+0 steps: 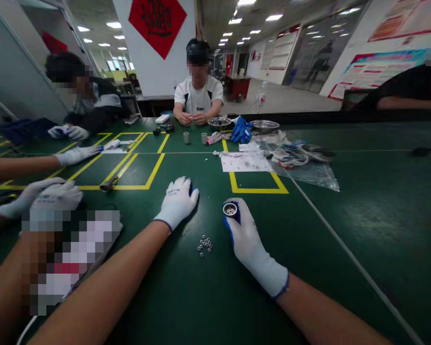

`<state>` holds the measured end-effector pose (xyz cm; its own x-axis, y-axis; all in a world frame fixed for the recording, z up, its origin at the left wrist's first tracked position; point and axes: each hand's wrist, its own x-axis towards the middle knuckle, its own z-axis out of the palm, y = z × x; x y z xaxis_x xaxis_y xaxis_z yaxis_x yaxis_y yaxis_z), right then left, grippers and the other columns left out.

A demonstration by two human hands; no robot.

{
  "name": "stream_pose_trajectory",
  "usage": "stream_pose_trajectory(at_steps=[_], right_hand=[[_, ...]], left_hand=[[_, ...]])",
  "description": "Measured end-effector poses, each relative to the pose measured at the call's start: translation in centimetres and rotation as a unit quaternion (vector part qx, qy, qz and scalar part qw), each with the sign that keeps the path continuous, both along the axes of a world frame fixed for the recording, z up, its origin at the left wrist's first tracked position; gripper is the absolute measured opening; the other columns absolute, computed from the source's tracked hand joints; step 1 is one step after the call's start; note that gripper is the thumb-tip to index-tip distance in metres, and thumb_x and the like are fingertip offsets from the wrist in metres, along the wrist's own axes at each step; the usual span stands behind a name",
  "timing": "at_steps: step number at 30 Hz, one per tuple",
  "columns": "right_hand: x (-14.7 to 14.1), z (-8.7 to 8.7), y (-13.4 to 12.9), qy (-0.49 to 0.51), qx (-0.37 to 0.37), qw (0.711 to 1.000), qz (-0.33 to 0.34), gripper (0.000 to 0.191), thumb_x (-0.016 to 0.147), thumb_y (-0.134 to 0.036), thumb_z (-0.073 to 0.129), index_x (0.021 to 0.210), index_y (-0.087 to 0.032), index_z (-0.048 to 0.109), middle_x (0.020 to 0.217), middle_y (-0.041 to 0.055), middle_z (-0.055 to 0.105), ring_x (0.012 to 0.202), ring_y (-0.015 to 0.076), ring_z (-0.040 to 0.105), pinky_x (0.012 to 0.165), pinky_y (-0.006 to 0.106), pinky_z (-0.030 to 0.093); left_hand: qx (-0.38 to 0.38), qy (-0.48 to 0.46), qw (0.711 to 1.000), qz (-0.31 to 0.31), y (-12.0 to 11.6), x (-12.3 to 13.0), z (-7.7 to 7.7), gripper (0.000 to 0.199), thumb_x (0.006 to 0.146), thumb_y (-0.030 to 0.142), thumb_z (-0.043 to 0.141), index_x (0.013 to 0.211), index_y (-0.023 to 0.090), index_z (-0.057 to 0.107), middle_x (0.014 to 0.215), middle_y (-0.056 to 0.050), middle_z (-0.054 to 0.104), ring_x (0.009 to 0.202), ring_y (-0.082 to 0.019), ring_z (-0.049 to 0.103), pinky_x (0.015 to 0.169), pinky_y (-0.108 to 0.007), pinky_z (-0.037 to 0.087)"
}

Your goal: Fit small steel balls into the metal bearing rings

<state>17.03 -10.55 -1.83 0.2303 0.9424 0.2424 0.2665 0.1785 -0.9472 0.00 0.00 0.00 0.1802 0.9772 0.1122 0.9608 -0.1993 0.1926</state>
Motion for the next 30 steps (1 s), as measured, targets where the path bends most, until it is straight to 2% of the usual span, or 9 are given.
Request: stream_pose_trajectory(at_steps=[3,7,12,17,20,22,26,28,30], right_hand=[[0.3,0.0,0.2,0.007,0.016,1.000,-0.003,0.019,0.080,-0.029,0.053,0.097,-0.024,0.060,0.101,0.0088,0.066,0.100,0.0294,0.064,0.098,0.047,0.053],[0.5,-0.2,0.5,0.003,0.029,1.000,0.000,0.017,0.081,-0.027,0.052,0.096,-0.024,0.060,0.101,0.0080,0.066,0.100,0.0282,0.064,0.098,0.046,0.053],[0.3,-0.3,0.6,-0.006,0.040,0.999,-0.002,0.014,0.081,-0.024,0.052,0.093,-0.025,0.058,0.097,0.0065,0.065,0.096,0.0266,0.063,0.094,0.042,0.053],[0.2,0.0,0.5,-0.008,0.025,1.000,0.000,0.015,0.080,-0.024,0.051,0.093,-0.024,0.058,0.099,0.0072,0.064,0.097,0.0273,0.063,0.096,0.044,0.053],[0.3,0.2,0.4,-0.010,0.018,1.000,0.006,0.015,0.081,-0.024,0.051,0.094,-0.024,0.058,0.101,0.0083,0.064,0.100,0.0287,0.064,0.099,0.046,0.053],[0.3,0.4,0.3,-0.011,0.016,1.000,0.011,0.015,0.080,-0.025,0.051,0.093,-0.024,0.058,0.100,0.0082,0.064,0.100,0.0291,0.064,0.099,0.047,0.053],[0.4,0.5,0.3,-0.011,0.016,1.000,0.019,0.014,0.079,-0.025,0.051,0.091,-0.024,0.058,0.097,0.0073,0.063,0.096,0.0287,0.063,0.096,0.047,0.053],[0.3,0.4,0.4,-0.009,0.018,1.000,0.019,0.014,0.080,-0.025,0.051,0.092,-0.024,0.058,0.097,0.0072,0.063,0.096,0.0285,0.063,0.096,0.047,0.053],[0.2,0.2,0.3,-0.004,0.020,1.000,0.011,0.015,0.081,-0.025,0.051,0.094,-0.024,0.059,0.098,0.0074,0.064,0.098,0.0285,0.063,0.098,0.047,0.053]], left_hand=[[-0.013,-0.021,0.998,-0.063,-4.1,0.0,-0.5,0.053,0.102,0.027,0.048,0.152,0.010,0.059,0.165,-0.017,0.051,0.155,-0.032,0.045,0.134,-0.052,0.028],[-0.039,-0.066,0.992,-0.102,-8.1,-0.7,-0.6,0.056,0.097,0.015,0.046,0.150,0.017,0.062,0.163,-0.010,0.054,0.155,-0.027,0.046,0.135,-0.050,0.027],[-0.042,-0.094,0.980,-0.172,-11.6,-2.2,-0.7,0.057,0.096,0.014,0.044,0.148,0.021,0.064,0.161,-0.008,0.056,0.155,-0.028,0.046,0.132,-0.053,0.031],[-0.038,-0.147,0.969,-0.197,-13.5,-3.4,-0.4,0.053,0.098,0.016,0.040,0.141,0.022,0.070,0.154,-0.006,0.064,0.149,-0.027,0.054,0.130,-0.054,0.035],[-0.044,-0.213,0.958,-0.187,-13.3,-3.6,0.0,0.047,0.097,0.019,0.043,0.129,0.023,0.077,0.139,-0.005,0.075,0.137,-0.026,0.065,0.127,-0.050,0.043],[-0.038,-0.270,0.950,-0.153,-12.6,-3.6,0.0,0.042,0.097,0.022,0.046,0.122,0.023,0.079,0.130,-0.006,0.079,0.128,-0.026,0.071,0.122,-0.049,0.049],[0.001,-0.356,0.933,-0.060,-9.1,-3.3,-0.7,0.041,0.095,0.023,0.047,0.122,0.019,0.078,0.126,-0.008,0.080,0.121,-0.027,0.074,0.115,-0.049,0.055],[0.040,-0.322,0.945,-0.040,-6.3,-2.9,-1.0,0.042,0.094,0.020,0.047,0.124,0.018,0.077,0.130,-0.009,0.078,0.124,-0.026,0.072,0.118,-0.048,0.053],[0.073,-0.235,0.968,-0.043,-2.8,-2.1,-1.1,0.044,0.093,0.018,0.050,0.130,0.018,0.074,0.137,-0.009,0.075,0.131,-0.027,0.067,0.123,-0.047,0.047]])
